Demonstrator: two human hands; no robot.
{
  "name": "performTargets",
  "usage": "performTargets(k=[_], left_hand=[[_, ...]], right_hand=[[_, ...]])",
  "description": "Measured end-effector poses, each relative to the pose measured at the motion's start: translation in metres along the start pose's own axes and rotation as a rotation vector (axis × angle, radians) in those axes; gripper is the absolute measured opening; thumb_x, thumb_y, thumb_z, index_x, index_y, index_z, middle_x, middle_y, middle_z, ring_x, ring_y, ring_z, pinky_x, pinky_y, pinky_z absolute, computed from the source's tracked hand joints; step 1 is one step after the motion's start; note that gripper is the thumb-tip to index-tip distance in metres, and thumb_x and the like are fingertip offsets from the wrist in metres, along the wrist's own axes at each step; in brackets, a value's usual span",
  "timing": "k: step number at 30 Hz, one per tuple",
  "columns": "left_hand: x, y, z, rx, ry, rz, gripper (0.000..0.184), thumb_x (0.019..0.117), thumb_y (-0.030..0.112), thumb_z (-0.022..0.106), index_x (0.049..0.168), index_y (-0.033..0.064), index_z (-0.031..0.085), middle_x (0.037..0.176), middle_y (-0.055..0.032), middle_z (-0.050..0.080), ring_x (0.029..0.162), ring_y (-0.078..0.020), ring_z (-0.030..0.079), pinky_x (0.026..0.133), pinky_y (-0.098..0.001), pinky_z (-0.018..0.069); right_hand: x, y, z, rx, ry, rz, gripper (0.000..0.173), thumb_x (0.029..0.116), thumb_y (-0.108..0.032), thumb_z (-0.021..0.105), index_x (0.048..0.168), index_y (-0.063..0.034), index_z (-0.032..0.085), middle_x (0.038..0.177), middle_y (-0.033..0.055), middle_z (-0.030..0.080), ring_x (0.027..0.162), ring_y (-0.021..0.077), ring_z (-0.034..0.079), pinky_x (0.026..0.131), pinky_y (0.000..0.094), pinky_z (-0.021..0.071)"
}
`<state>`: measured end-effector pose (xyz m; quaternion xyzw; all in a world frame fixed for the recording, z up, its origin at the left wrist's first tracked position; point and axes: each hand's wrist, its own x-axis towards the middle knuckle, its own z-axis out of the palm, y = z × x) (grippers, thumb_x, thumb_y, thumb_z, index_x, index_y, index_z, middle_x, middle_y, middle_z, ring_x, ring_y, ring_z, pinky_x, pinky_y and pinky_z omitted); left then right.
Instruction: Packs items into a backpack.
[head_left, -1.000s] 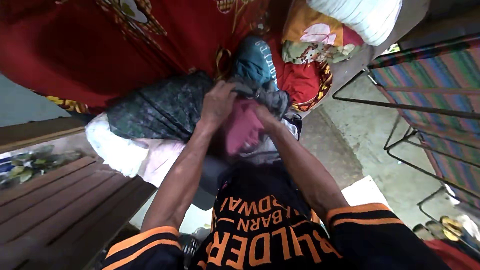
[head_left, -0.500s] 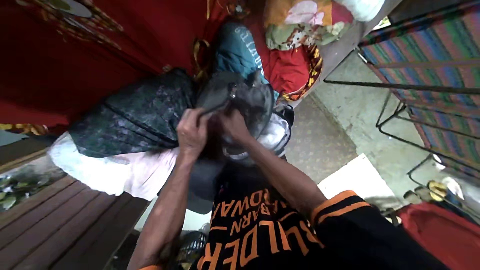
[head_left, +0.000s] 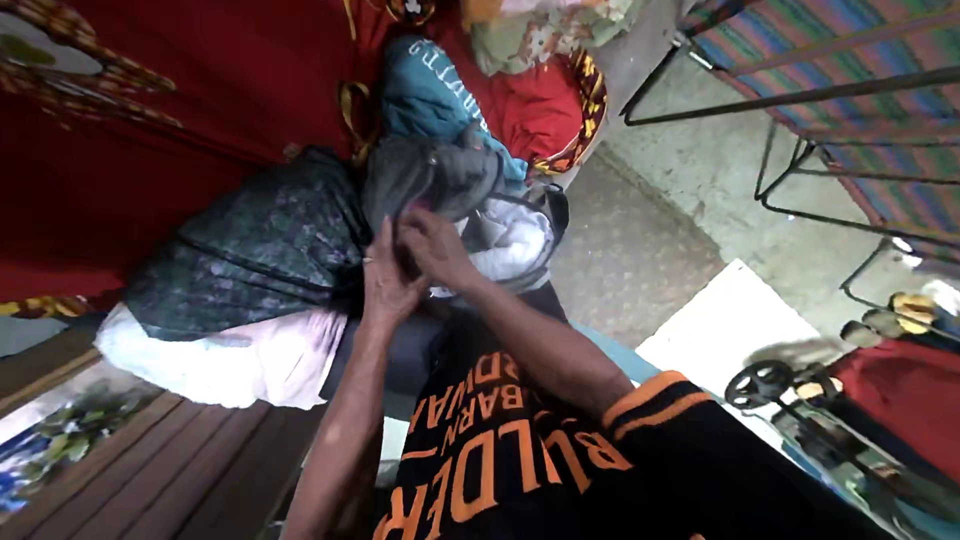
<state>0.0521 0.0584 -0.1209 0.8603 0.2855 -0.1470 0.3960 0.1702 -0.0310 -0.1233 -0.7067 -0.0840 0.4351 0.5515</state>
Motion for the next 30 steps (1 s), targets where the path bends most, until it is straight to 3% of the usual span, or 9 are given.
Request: performTargets(k=[4, 7, 8, 10, 13, 18, 22, 26, 30], left_hand=[[0.022, -0.007, 0.007, 0.279, 0.098, 0.018, 0.074, 0.0916, 0.022, 0.072, 0.155, 0.0024, 0.039, 0.142, -0.029, 0.054, 0.13, -0.0491, 0.054, 0.106, -0.0646, 0.043], [0.031, -0.003, 0.01, 0.234, 0.099, -0.034, 0.065, 0.0938, 0.012, 0.066, 0.153, 0.0022, 0.042, 0.132, -0.0272, 0.061, 0.122, -0.0459, 0.06, 0.102, -0.0621, 0.0476], [0.032, 0.0, 0.011, 0.216, 0.095, -0.048, 0.063, 0.0945, 0.012, 0.065, 0.153, 0.0022, 0.042, 0.132, -0.0272, 0.061, 0.122, -0.0456, 0.06, 0.102, -0.0616, 0.0476], [0.031, 0.003, 0.011, 0.188, 0.082, -0.065, 0.061, 0.0955, 0.012, 0.063, 0.152, 0.0035, 0.043, 0.135, -0.0264, 0.06, 0.123, -0.0448, 0.06, 0.103, -0.0605, 0.0475], [0.034, 0.002, 0.002, 0.128, 0.077, -0.058, 0.057, 0.097, 0.01, 0.061, 0.151, 0.0027, 0.045, 0.138, -0.0261, 0.059, 0.127, -0.0431, 0.058, 0.107, -0.0595, 0.0455], [0.03, -0.003, -0.023, 0.05, 0.172, 0.013, 0.051, 0.0999, 0.011, 0.057, 0.149, 0.0015, 0.048, 0.133, -0.0241, 0.064, 0.122, -0.0347, 0.064, 0.107, -0.0506, 0.0491], [0.016, 0.009, -0.032, 0.031, 0.211, 0.161, 0.057, 0.1014, 0.029, 0.056, 0.148, -0.0026, 0.046, 0.143, -0.0273, 0.053, 0.134, -0.0379, 0.052, 0.114, -0.0497, 0.0406], [-0.001, 0.062, -0.019, -0.104, 0.088, 0.185, 0.065, 0.095, 0.036, 0.066, 0.147, -0.0011, 0.051, 0.14, -0.0219, 0.06, 0.131, -0.0267, 0.058, 0.111, -0.0442, 0.0461], [-0.005, 0.058, -0.019, -0.651, 0.106, -0.051, 0.031, 0.1002, 0.015, 0.06, 0.127, -0.0017, 0.062, 0.111, -0.0059, 0.071, 0.1, -0.0085, 0.068, 0.093, -0.0327, 0.0577]], right_hand=[[-0.038, 0.035, -0.05, -0.376, 0.235, -0.11, 0.031, 0.0966, -0.015, 0.067, 0.125, -0.0019, 0.069, 0.117, 0.0175, 0.072, 0.107, 0.0298, 0.071, 0.093, 0.0494, 0.0578], [-0.065, 0.088, -0.137, -0.647, 0.401, 0.264, 0.069, 0.0905, -0.04, 0.075, 0.143, -0.0014, 0.054, 0.129, 0.0263, 0.064, 0.115, 0.0435, 0.064, 0.097, 0.0612, 0.052], [-0.067, 0.099, -0.159, -0.586, 0.354, 0.443, 0.07, 0.0912, -0.044, 0.074, 0.144, -0.0022, 0.052, 0.126, 0.0268, 0.064, 0.114, 0.0443, 0.064, 0.096, 0.063, 0.0514], [-0.062, 0.103, -0.176, -0.395, 0.219, 0.56, 0.046, 0.0955, -0.031, 0.071, 0.129, -0.0004, 0.064, 0.112, 0.024, 0.07, 0.103, 0.0388, 0.068, 0.091, 0.06, 0.0534], [-0.031, 0.056, -0.169, -0.349, 0.119, 0.332, 0.026, 0.0954, -0.019, 0.065, 0.11, 0.0011, 0.071, 0.099, 0.0202, 0.071, 0.092, 0.0322, 0.069, 0.085, 0.056, 0.0546], [0.006, -0.046, -0.138, -0.378, -0.05, 0.119, 0.025, 0.0947, -0.028, 0.067, 0.1, -0.0042, 0.071, 0.092, 0.0111, 0.07, 0.083, 0.0228, 0.068, 0.077, 0.048, 0.0562], [0.029, -0.071, -0.116, -0.448, -0.118, 0.035, 0.042, 0.0917, -0.023, 0.069, 0.128, -0.0046, 0.062, 0.111, 0.0154, 0.07, 0.101, 0.0282, 0.069, 0.089, 0.0519, 0.0556], [0.042, -0.073, -0.101, -0.393, -0.132, -0.024, 0.039, 0.0928, -0.02, 0.066, 0.129, -0.0042, 0.062, 0.117, 0.0163, 0.068, 0.104, 0.0274, 0.067, 0.09, 0.0499, 0.0547], [0.014, -0.032, -0.108, -0.187, -0.13, -0.218, 0.054, 0.1008, -0.034, 0.063, 0.144, -0.0037, 0.05, 0.115, 0.0139, 0.07, 0.096, 0.0201, 0.071, 0.087, 0.0419, 0.0601]])
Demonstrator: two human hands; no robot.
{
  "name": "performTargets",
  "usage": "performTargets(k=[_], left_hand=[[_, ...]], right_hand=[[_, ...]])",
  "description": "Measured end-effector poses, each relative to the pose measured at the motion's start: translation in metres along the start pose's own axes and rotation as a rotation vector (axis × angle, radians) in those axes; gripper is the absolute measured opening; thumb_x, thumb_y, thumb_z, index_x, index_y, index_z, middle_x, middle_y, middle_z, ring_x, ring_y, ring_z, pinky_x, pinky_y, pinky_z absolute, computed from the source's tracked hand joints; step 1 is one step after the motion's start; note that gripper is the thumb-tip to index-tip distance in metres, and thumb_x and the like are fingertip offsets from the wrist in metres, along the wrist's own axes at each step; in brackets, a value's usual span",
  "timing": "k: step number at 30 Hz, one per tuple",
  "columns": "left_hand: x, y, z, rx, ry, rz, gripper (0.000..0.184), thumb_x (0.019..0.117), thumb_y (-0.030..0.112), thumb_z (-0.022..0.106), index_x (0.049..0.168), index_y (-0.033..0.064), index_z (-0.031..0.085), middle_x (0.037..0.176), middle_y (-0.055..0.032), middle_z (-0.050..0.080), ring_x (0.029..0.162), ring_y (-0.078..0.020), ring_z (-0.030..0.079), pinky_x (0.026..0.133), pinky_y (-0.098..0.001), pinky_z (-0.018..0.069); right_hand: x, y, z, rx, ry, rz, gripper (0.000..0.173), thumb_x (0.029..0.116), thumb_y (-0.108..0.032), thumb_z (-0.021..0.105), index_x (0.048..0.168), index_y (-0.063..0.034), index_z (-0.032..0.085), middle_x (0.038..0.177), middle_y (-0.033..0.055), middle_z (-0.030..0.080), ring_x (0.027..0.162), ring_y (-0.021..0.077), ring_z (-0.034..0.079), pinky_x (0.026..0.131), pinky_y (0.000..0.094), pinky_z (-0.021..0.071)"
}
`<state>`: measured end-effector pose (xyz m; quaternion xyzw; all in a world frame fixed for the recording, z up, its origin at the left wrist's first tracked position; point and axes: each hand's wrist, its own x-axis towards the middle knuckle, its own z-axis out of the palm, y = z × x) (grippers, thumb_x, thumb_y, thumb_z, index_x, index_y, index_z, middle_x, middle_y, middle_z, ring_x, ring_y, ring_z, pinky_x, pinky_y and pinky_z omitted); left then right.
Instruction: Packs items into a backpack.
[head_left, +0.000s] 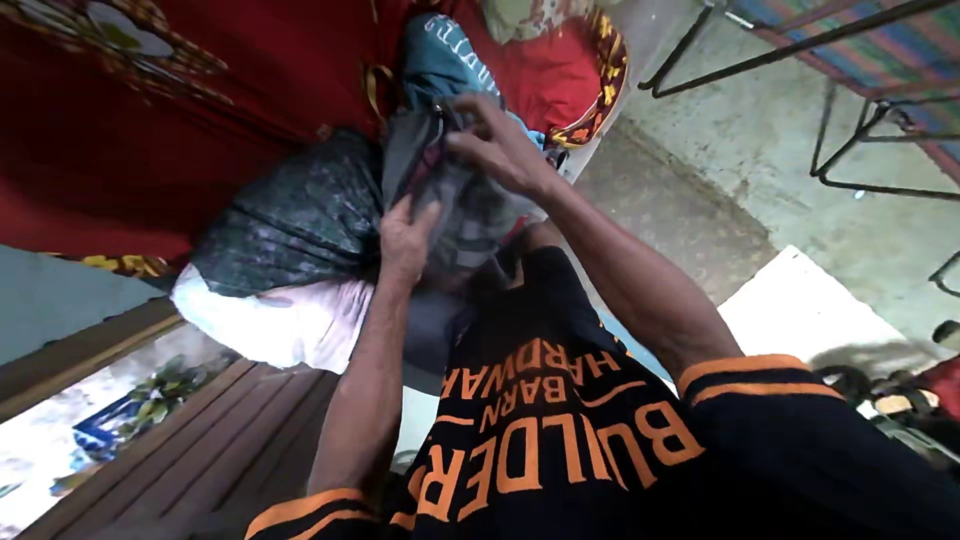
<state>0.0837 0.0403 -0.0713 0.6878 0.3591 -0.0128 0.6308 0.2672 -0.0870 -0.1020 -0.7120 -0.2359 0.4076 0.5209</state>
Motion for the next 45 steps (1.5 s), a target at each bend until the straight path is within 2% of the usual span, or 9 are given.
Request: performTargets(k=[4, 7, 11, 21, 27, 30, 33, 40, 45], left_hand=[[-0.021, 0.005, -0.032, -0.158, -0.006, 0.028, 0.017, 0.1017, 0.021, 0.054, 0.104, 0.0165, 0.07, 0.088, 0.0096, 0.072, 0.079, -0.0021, 0.068, 0.074, -0.0256, 0.0601], [-0.032, 0.008, -0.044, -0.041, -0.1, 0.045, 0.017, 0.1015, 0.029, 0.057, 0.093, 0.0231, 0.071, 0.077, 0.0115, 0.068, 0.065, 0.0005, 0.063, 0.061, -0.0201, 0.056], [-0.049, 0.006, -0.049, -0.084, -0.122, 0.016, 0.015, 0.0996, 0.027, 0.059, 0.093, 0.0234, 0.072, 0.081, 0.012, 0.07, 0.07, 0.0002, 0.065, 0.066, -0.0208, 0.0573], [-0.083, 0.015, -0.046, 0.052, -0.268, -0.045, 0.014, 0.0937, 0.011, 0.061, 0.098, 0.0128, 0.075, 0.083, 0.0089, 0.072, 0.073, 0.0003, 0.066, 0.069, -0.0208, 0.058], [-0.103, 0.006, -0.023, 0.184, -0.486, 0.029, 0.019, 0.096, 0.013, 0.06, 0.1, 0.0009, 0.075, 0.091, 0.002, 0.072, 0.084, 0.0025, 0.065, 0.082, -0.0214, 0.0562], [-0.115, 0.0, -0.007, 0.246, -0.57, 0.083, 0.025, 0.0989, 0.019, 0.059, 0.1, -0.0016, 0.074, 0.091, -0.0049, 0.073, 0.085, -0.0011, 0.065, 0.083, -0.0234, 0.0551], [-0.129, 0.002, -0.002, 0.315, -0.59, 0.114, 0.029, 0.1004, 0.02, 0.057, 0.101, -0.0023, 0.075, 0.091, -0.0104, 0.073, 0.086, -0.0091, 0.067, 0.083, -0.0291, 0.0559], [-0.153, 0.023, -0.02, 0.369, -0.617, 0.205, 0.03, 0.1004, 0.025, 0.058, 0.096, 0.001, 0.076, 0.088, -0.0094, 0.073, 0.086, -0.0141, 0.069, 0.082, -0.034, 0.0565], [-0.179, 0.031, -0.039, 0.452, -0.643, 0.285, 0.032, 0.1019, 0.028, 0.055, 0.092, 0.0043, 0.074, 0.083, -0.0088, 0.07, 0.081, -0.0176, 0.068, 0.078, -0.0369, 0.0558]], right_hand=[[-0.082, 0.085, 0.017, -0.199, -0.032, 0.129, 0.076, 0.0894, -0.056, 0.071, 0.145, -0.0057, 0.054, 0.128, 0.0171, 0.067, 0.118, 0.0315, 0.065, 0.103, 0.0569, 0.0512], [-0.127, 0.089, 0.042, -0.314, 0.028, 0.143, 0.054, 0.0908, -0.034, 0.076, 0.134, -0.0042, 0.064, 0.129, 0.022, 0.064, 0.111, 0.0368, 0.067, 0.094, 0.0572, 0.0552], [-0.152, 0.074, 0.064, -0.305, 0.175, 0.089, 0.047, 0.0896, -0.016, 0.074, 0.134, -0.0045, 0.063, 0.118, 0.022, 0.067, 0.095, 0.0354, 0.07, 0.082, 0.0534, 0.0592], [-0.19, 0.064, 0.06, 0.105, -0.391, 0.225, 0.039, 0.1001, -0.032, 0.06, 0.12, -0.0011, 0.072, 0.114, 0.0155, 0.073, 0.107, 0.021, 0.068, 0.099, 0.0419, 0.0528], [-0.129, 0.08, 0.019, -0.016, 0.255, 0.304, 0.044, 0.1017, -0.036, 0.061, 0.124, 0.0012, 0.067, 0.108, 0.0179, 0.072, 0.093, 0.0277, 0.072, 0.086, 0.0502, 0.0584], [-0.059, 0.071, 0.017, 0.055, 0.239, 0.413, 0.067, 0.0938, -0.049, 0.069, 0.139, -0.0014, 0.057, 0.12, 0.0182, 0.07, 0.109, 0.0308, 0.069, 0.097, 0.0541, 0.054], [-0.022, 0.058, 0.034, 0.28, 0.257, 0.394, 0.035, 0.0973, -0.027, 0.068, 0.119, -0.0001, 0.065, 0.102, 0.0154, 0.07, 0.089, 0.0243, 0.069, 0.08, 0.0466, 0.0585], [-0.104, -0.056, 0.063, 0.207, 0.286, 0.096, 0.016, 0.0984, -0.015, 0.06, 0.101, -0.001, 0.068, 0.082, 0.0074, 0.068, 0.071, 0.014, 0.066, 0.066, 0.0363, 0.0573], [-0.146, -0.08, 0.084, 0.134, 0.274, 0.064, 0.024, 0.1024, -0.013, 0.057, 0.12, 0.0005, 0.065, 0.088, 0.0123, 0.067, 0.064, 0.0158, 0.062, 0.057, 0.0328, 0.0545]])
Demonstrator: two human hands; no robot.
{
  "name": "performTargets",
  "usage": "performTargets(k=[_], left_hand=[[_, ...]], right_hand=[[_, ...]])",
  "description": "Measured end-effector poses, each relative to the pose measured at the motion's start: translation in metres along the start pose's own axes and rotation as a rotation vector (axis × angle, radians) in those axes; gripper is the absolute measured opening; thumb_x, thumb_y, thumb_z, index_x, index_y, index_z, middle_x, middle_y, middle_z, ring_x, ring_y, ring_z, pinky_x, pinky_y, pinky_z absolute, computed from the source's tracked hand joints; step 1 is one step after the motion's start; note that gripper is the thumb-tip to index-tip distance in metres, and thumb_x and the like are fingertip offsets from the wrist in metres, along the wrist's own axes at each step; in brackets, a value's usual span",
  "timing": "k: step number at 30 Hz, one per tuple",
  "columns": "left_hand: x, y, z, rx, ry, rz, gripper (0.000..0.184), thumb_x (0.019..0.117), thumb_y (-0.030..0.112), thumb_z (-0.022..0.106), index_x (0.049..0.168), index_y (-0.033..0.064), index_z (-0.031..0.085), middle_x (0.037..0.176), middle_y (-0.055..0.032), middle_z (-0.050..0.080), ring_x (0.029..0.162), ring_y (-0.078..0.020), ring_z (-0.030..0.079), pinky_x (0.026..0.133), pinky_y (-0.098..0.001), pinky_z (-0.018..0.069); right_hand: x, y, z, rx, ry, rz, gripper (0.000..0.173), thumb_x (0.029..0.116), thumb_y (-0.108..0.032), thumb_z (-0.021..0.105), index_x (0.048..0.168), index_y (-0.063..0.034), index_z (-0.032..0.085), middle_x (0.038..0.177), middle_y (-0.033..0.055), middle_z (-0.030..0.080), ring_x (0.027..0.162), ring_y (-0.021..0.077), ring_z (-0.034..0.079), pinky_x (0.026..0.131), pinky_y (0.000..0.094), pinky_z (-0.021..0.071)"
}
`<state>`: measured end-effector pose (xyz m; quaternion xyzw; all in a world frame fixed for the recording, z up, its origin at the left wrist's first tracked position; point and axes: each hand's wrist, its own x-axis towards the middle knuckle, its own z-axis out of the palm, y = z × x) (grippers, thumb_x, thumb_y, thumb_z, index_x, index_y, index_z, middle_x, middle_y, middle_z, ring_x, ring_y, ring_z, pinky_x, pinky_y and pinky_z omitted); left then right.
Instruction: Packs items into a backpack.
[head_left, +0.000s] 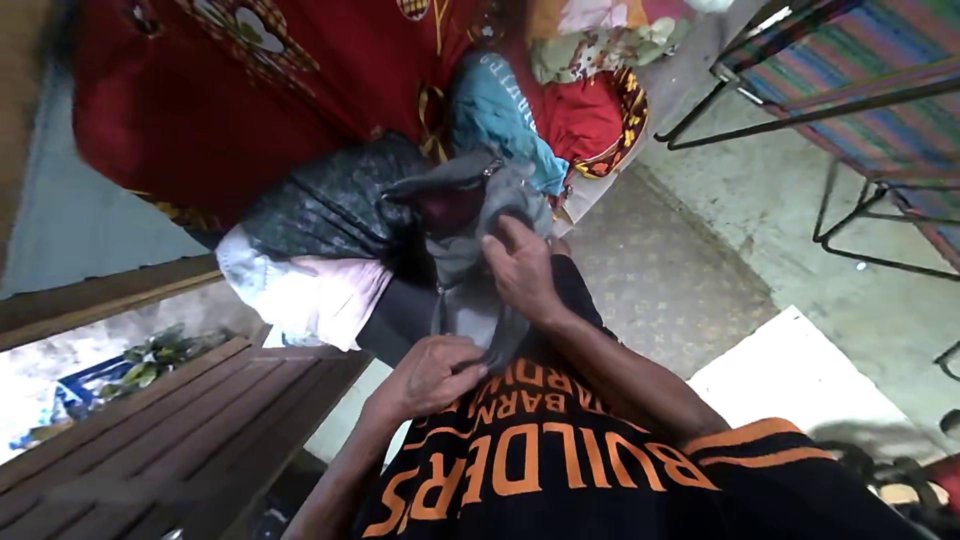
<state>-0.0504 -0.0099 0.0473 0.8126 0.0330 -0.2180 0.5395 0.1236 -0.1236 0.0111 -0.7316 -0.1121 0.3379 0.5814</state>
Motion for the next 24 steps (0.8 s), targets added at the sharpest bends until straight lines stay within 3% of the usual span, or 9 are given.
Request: performTargets(k=[3, 5, 8, 12, 16, 21, 24], left_hand=[[-0.015, -0.008, 0.006, 0.01, -0.058, -0.068, 0.03, 0.1009, 0.027, 0.057, 0.099, 0.0044, 0.076, 0.091, -0.0098, 0.074, 0.088, -0.0187, 0.071, 0.084, -0.0389, 0.0573], [-0.019, -0.02, 0.01, 0.034, -0.136, -0.174, 0.031, 0.1012, 0.026, 0.056, 0.108, 0.0033, 0.076, 0.104, -0.0124, 0.076, 0.1, -0.0235, 0.072, 0.094, -0.0457, 0.0558], [-0.019, -0.038, 0.017, 0.054, -0.226, -0.289, 0.031, 0.1031, 0.023, 0.054, 0.115, 0.0025, 0.074, 0.113, -0.0152, 0.074, 0.111, -0.0282, 0.07, 0.102, -0.0505, 0.0512], [-0.021, -0.038, 0.026, 0.064, -0.278, -0.259, 0.028, 0.1036, 0.02, 0.054, 0.115, 0.0026, 0.074, 0.112, -0.0157, 0.074, 0.11, -0.0299, 0.07, 0.102, -0.0515, 0.0513], [-0.029, -0.027, 0.02, 0.086, -0.26, -0.208, 0.027, 0.1017, 0.019, 0.055, 0.109, 0.0032, 0.075, 0.106, -0.0154, 0.075, 0.104, -0.0316, 0.072, 0.096, -0.0541, 0.0536], [-0.024, -0.05, 0.032, 0.062, -0.342, -0.401, 0.032, 0.1045, 0.023, 0.052, 0.117, 0.0039, 0.073, 0.116, -0.0167, 0.073, 0.115, -0.0324, 0.068, 0.104, -0.0552, 0.0482], [-0.018, -0.059, 0.039, 0.018, -0.371, -0.46, 0.034, 0.1053, 0.027, 0.052, 0.119, 0.0039, 0.072, 0.117, -0.0174, 0.073, 0.116, -0.033, 0.067, 0.105, -0.0558, 0.0474]], right_hand=[[-0.018, 0.019, 0.009, -0.034, 0.037, -0.052, 0.022, 0.0981, -0.01, 0.061, 0.114, 0.0032, 0.067, 0.088, 0.0118, 0.07, 0.071, 0.015, 0.066, 0.065, 0.0338, 0.0587], [-0.029, 0.037, 0.018, -0.038, 0.026, -0.009, 0.024, 0.0967, -0.011, 0.063, 0.115, 0.0039, 0.068, 0.089, 0.0131, 0.071, 0.074, 0.0169, 0.068, 0.07, 0.0369, 0.0593], [-0.038, 0.053, 0.02, -0.06, -0.003, 0.064, 0.024, 0.097, -0.013, 0.063, 0.114, 0.0033, 0.069, 0.085, 0.0115, 0.069, 0.07, 0.0149, 0.065, 0.068, 0.0343, 0.057], [-0.048, 0.046, 0.011, -0.02, -0.051, 0.14, 0.023, 0.0969, -0.013, 0.062, 0.111, 0.0038, 0.068, 0.084, 0.01, 0.07, 0.068, 0.0121, 0.067, 0.067, 0.0307, 0.0596], [-0.063, 0.036, 0.008, -0.003, -0.066, 0.009, 0.018, 0.095, -0.01, 0.062, 0.101, 0.0053, 0.07, 0.083, 0.0092, 0.071, 0.071, 0.008, 0.067, 0.068, 0.0245, 0.0593], [-0.059, 0.057, 0.0, -0.149, -0.189, 0.112, 0.026, 0.0962, -0.016, 0.061, 0.109, 0.0045, 0.07, 0.089, 0.0124, 0.072, 0.076, 0.0135, 0.069, 0.074, 0.0302, 0.0594], [-0.053, 0.06, -0.005, -0.159, -0.199, 0.108, 0.026, 0.0954, -0.017, 0.061, 0.108, 0.0043, 0.071, 0.089, 0.0119, 0.073, 0.077, 0.0132, 0.07, 0.074, 0.0296, 0.0592]])
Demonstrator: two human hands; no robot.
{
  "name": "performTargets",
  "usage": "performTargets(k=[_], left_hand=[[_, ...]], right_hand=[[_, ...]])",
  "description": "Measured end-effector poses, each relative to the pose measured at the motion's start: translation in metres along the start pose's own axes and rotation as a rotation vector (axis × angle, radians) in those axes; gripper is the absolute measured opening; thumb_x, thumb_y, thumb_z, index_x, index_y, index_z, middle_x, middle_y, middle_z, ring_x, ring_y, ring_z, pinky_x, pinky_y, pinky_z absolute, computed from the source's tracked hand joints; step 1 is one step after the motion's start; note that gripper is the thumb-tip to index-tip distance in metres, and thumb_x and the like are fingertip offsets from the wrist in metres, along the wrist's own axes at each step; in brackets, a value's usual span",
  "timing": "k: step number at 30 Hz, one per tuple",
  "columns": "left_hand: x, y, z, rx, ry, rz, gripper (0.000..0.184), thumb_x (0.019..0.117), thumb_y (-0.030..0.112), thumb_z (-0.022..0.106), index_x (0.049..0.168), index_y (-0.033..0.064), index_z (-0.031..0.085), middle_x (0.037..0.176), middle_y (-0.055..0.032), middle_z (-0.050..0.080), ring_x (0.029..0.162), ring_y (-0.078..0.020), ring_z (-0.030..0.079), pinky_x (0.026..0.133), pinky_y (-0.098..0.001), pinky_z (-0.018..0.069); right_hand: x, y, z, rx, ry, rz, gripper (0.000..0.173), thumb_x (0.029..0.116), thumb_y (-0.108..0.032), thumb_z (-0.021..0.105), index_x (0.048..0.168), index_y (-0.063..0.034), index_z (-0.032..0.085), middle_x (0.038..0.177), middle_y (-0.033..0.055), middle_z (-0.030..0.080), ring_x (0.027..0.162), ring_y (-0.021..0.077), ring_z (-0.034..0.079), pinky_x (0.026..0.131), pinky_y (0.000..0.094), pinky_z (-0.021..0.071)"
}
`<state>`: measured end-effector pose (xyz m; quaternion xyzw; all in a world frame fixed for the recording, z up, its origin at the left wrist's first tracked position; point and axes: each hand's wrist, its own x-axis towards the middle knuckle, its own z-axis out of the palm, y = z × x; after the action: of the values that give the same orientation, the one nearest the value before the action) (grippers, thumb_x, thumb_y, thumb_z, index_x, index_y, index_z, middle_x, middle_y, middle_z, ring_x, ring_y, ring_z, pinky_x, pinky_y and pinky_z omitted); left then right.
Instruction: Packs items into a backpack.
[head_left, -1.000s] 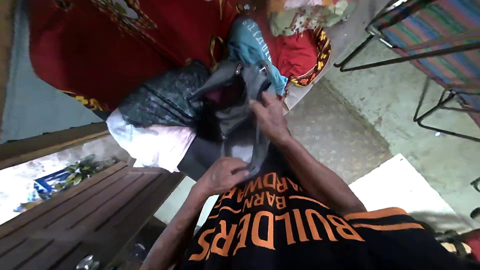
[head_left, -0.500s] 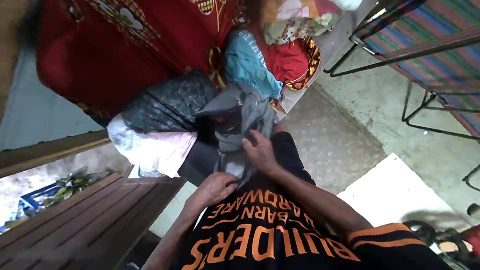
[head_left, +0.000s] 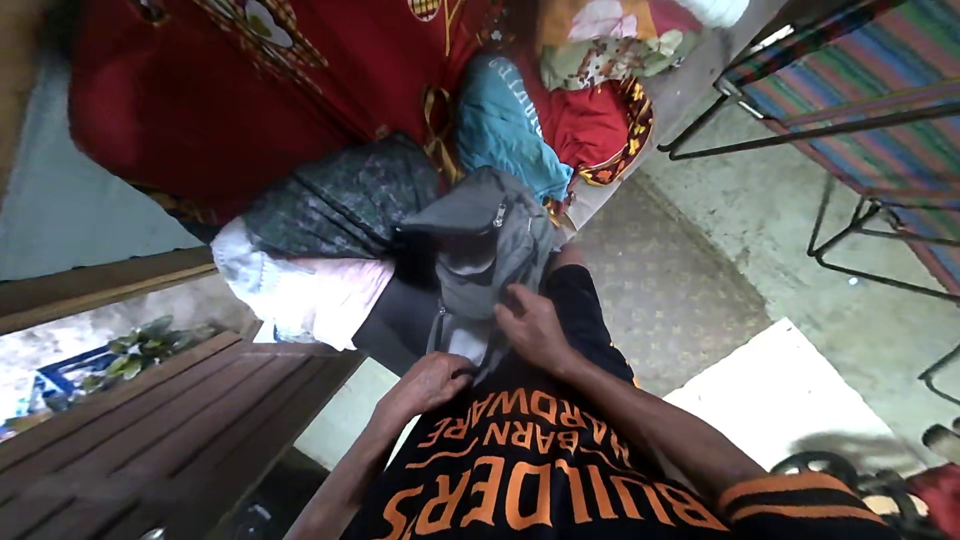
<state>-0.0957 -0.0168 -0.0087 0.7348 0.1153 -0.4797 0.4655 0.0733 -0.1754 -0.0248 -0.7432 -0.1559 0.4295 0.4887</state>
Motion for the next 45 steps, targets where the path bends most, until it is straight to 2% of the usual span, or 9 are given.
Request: performTargets(k=[4, 8, 10, 12, 14, 19, 25, 37, 45], left_hand=[[-0.005, 0.006, -0.014, -0.193, 0.122, -0.051, 0.047, 0.1026, 0.041, 0.055, 0.119, 0.001, 0.071, 0.116, -0.0179, 0.072, 0.114, -0.0296, 0.067, 0.104, -0.0534, 0.0491], [0.009, 0.003, -0.053, -0.142, 0.711, -0.069, 0.032, 0.1026, 0.025, 0.058, 0.115, -0.0019, 0.071, 0.113, -0.0178, 0.071, 0.106, -0.0271, 0.069, 0.096, -0.0481, 0.055], [0.034, -0.017, -0.079, 0.035, 0.933, -0.08, 0.035, 0.0973, 0.017, 0.068, 0.125, -0.0035, 0.065, 0.128, -0.0239, 0.064, 0.12, -0.0379, 0.063, 0.102, -0.0555, 0.0508], [0.065, -0.036, -0.105, 0.213, 1.022, -0.07, 0.058, 0.0885, 0.014, 0.077, 0.14, -0.0014, 0.056, 0.144, -0.0294, 0.052, 0.134, -0.0488, 0.05, 0.109, -0.0633, 0.0418], [0.092, -0.047, -0.125, 0.357, 1.001, -0.081, 0.064, 0.0857, 0.013, 0.079, 0.144, 0.0024, 0.054, 0.146, -0.0313, 0.049, 0.135, -0.0534, 0.046, 0.109, -0.0671, 0.0401], [0.103, -0.04, -0.147, 0.349, 0.879, -0.159, 0.029, 0.0946, 0.0, 0.06, 0.121, 0.0011, 0.07, 0.12, -0.0257, 0.068, 0.109, -0.0477, 0.067, 0.091, -0.0672, 0.051], [0.09, -0.007, -0.153, 0.183, 1.004, 0.034, 0.02, 0.0965, 0.004, 0.06, 0.109, -0.0077, 0.071, 0.106, -0.026, 0.072, 0.101, -0.0397, 0.071, 0.093, -0.0573, 0.0535], [0.075, -0.017, -0.153, -0.026, 1.07, -0.041, 0.026, 0.1023, 0.018, 0.058, 0.104, -0.0044, 0.071, 0.094, -0.018, 0.071, 0.086, -0.0211, 0.068, 0.085, -0.0426, 0.0541], [0.093, -0.029, -0.18, -0.115, 1.089, -0.247, 0.028, 0.1028, 0.019, 0.056, 0.111, -0.0041, 0.07, 0.102, -0.0227, 0.071, 0.098, -0.0319, 0.069, 0.093, -0.054, 0.051]], right_hand=[[0.0, -0.002, 0.002, 0.013, -0.035, -0.006, 0.027, 0.0957, -0.017, 0.061, 0.107, 0.0047, 0.071, 0.091, 0.0128, 0.072, 0.078, 0.0144, 0.069, 0.075, 0.0304, 0.0584], [0.006, -0.004, 0.005, 0.013, 0.01, -0.069, 0.025, 0.096, -0.017, 0.062, 0.105, 0.0047, 0.071, 0.09, 0.014, 0.073, 0.078, 0.0159, 0.07, 0.075, 0.0316, 0.0595], [0.009, -0.004, 0.006, 0.015, 0.01, -0.082, 0.024, 0.0958, -0.017, 0.062, 0.104, 0.0039, 0.071, 0.088, 0.0134, 0.072, 0.077, 0.0156, 0.07, 0.073, 0.0315, 0.0595], [0.01, -0.003, 0.006, 0.025, -0.005, -0.077, 0.024, 0.0961, -0.017, 0.061, 0.104, 0.0033, 0.071, 0.088, 0.0129, 0.072, 0.077, 0.0155, 0.07, 0.073, 0.0314, 0.0596], [0.008, -0.001, 0.003, 0.022, -0.004, -0.084, 0.024, 0.0958, -0.016, 0.062, 0.105, 0.0039, 0.072, 0.089, 0.0134, 0.073, 0.078, 0.0158, 0.071, 0.074, 0.0313, 0.06], [0.01, -0.002, -0.005, 0.026, 0.04, -0.076, 0.023, 0.0953, -0.015, 0.063, 0.104, 0.0037, 0.072, 0.086, 0.0121, 0.072, 0.075, 0.0143, 0.069, 0.072, 0.0294, 0.0594], [0.031, -0.028, 0.011, 0.086, 0.068, -0.082, 0.02, 0.0951, -0.014, 0.065, 0.105, 0.0026, 0.07, 0.079, 0.0106, 0.069, 0.068, 0.0167, 0.067, 0.065, 0.034, 0.0587], [0.043, -0.041, 0.022, 0.156, 0.125, -0.122, 0.018, 0.0938, -0.013, 0.065, 0.104, 0.0005, 0.07, 0.074, 0.0075, 0.067, 0.063, 0.0147, 0.064, 0.059, 0.0333, 0.0563], [0.027, -0.001, 0.009, 0.097, 0.094, -0.046, 0.022, 0.0932, -0.013, 0.063, 0.105, 0.0037, 0.071, 0.084, 0.0106, 0.071, 0.073, 0.0116, 0.068, 0.069, 0.0275, 0.0586]])
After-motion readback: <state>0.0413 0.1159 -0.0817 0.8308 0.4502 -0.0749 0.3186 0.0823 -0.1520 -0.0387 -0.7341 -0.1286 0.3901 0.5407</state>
